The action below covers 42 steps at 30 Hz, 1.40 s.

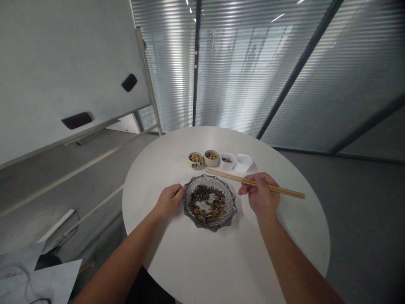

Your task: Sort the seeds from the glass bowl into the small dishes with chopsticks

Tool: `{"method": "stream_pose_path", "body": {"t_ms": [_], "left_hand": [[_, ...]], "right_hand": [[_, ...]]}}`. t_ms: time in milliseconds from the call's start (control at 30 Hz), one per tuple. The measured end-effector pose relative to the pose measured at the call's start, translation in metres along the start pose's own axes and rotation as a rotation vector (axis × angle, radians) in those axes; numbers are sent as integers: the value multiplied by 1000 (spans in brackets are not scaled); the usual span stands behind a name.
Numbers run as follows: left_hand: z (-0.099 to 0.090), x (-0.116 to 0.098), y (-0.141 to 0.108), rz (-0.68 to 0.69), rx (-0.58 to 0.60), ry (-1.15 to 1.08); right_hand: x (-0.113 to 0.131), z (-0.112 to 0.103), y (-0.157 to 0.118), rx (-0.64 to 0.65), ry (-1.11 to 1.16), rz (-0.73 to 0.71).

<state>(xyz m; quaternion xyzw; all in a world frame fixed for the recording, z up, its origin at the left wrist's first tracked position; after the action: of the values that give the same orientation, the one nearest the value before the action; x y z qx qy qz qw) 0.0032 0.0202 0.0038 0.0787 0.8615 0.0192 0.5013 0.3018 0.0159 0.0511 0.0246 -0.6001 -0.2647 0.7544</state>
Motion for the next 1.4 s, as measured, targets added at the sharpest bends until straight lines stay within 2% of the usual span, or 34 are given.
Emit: {"method": "stream_pose_path", "body": {"t_ms": [167,367,700,867,1067,1267,1400], "left_hand": [[-1,0,0,2,1,4],[0,2,0,-4,0,9],[-1,0,0,2,16,12],[-1,1,0,9,13,17],[0,3,0,-5,20,-9],[0,2,0,-17,26,-7],[1,3,0,-16,13,-12]], "right_hand": [[4,1,-23,278,-42,88],[0,0,-29,517,-84,260],[1,9,-29,500,-171,377],[5,11,-30,487,-186,338],[7,-4,-22,478,-193,250],[6,-12,-15,631,-364,233],[5,-13,-13,642,-363,251]]}}
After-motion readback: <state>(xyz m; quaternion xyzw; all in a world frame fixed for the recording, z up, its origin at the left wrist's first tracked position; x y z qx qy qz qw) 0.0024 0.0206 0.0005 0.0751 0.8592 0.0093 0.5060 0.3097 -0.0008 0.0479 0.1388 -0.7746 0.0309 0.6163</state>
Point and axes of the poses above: each hand's wrist, its own y-axis towards the middle knuckle, its own z-axis out of the palm, x = y × z, the point moved 2 cm from there along y, towards the middle knuckle, and after that the axes turned 3 degrees about -y, right-handed, at the moved point
